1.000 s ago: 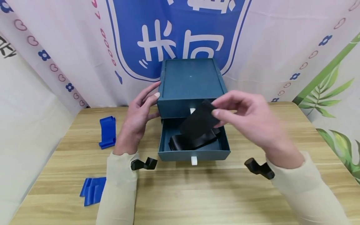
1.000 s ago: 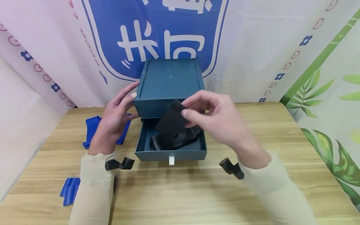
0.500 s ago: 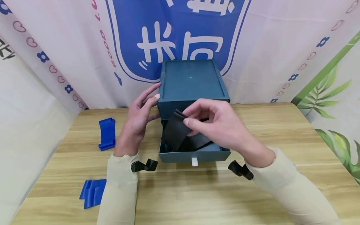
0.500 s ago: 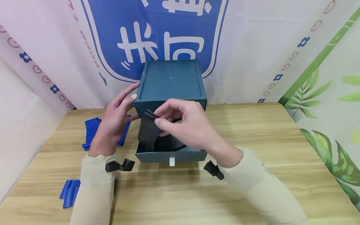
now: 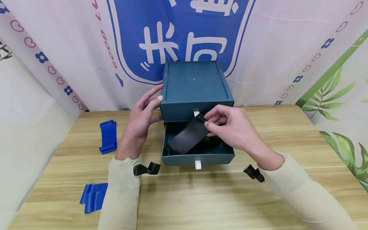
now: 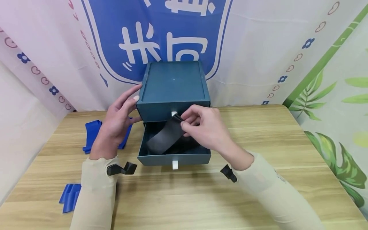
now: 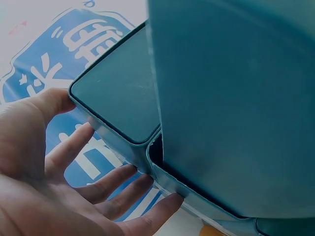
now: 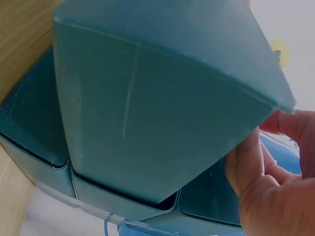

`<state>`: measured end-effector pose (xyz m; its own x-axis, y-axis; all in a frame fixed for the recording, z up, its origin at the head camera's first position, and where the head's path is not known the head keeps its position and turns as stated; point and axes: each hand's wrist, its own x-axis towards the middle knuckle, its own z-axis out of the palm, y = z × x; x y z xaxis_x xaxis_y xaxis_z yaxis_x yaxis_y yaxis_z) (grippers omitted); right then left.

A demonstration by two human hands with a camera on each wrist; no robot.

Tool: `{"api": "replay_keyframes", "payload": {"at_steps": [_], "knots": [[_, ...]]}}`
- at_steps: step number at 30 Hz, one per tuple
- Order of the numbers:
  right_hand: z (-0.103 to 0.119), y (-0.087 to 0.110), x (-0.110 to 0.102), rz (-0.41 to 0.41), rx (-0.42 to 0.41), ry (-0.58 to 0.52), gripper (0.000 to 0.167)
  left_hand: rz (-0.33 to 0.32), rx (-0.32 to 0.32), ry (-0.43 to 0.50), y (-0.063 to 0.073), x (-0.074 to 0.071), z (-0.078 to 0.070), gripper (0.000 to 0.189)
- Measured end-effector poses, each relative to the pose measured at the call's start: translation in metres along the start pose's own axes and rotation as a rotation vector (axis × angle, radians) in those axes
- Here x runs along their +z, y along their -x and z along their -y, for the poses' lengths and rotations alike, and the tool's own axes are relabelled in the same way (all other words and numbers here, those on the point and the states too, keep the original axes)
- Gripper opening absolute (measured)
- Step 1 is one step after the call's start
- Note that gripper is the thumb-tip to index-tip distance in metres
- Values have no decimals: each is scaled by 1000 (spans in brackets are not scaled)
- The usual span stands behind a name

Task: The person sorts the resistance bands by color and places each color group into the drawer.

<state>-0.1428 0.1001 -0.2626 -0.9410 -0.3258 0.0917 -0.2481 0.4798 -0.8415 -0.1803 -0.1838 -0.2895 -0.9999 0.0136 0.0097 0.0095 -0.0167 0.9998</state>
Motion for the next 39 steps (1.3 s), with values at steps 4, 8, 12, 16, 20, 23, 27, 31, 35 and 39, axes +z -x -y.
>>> {"api": "replay_keyframes", "payload": {"at_steps": [4,8,12,16,20,23,27,31,35,39], "knots": [[4,1,-1,-3,-14,10,13,2,-7,-6,0,1,0,45],[22,-1,0,18,-36,-34,13,3,-11,-7,0,1,-1,45],[45,-5,7,65,-71,-120,13,6,-8,-8,0,1,-1,45],[61,-6,15,106,-108,-216,14,5,-9,-16,0,1,0,45],[62,-3,18,96,-95,-315,16,4,-9,-20,0,2,0,45],[53,-1,18,62,-33,-359,16,5,-13,-16,1,1,-1,45],[32,2,15,17,50,-309,16,-1,-15,-7,1,1,-2,45],[11,6,9,-28,75,-178,14,-8,-11,-8,1,1,-2,45],[-4,10,3,-47,83,-88,12,-8,-18,-5,1,1,-1,45],[-14,11,2,-38,80,7,11,-8,-24,-8,1,2,-2,44]]}}
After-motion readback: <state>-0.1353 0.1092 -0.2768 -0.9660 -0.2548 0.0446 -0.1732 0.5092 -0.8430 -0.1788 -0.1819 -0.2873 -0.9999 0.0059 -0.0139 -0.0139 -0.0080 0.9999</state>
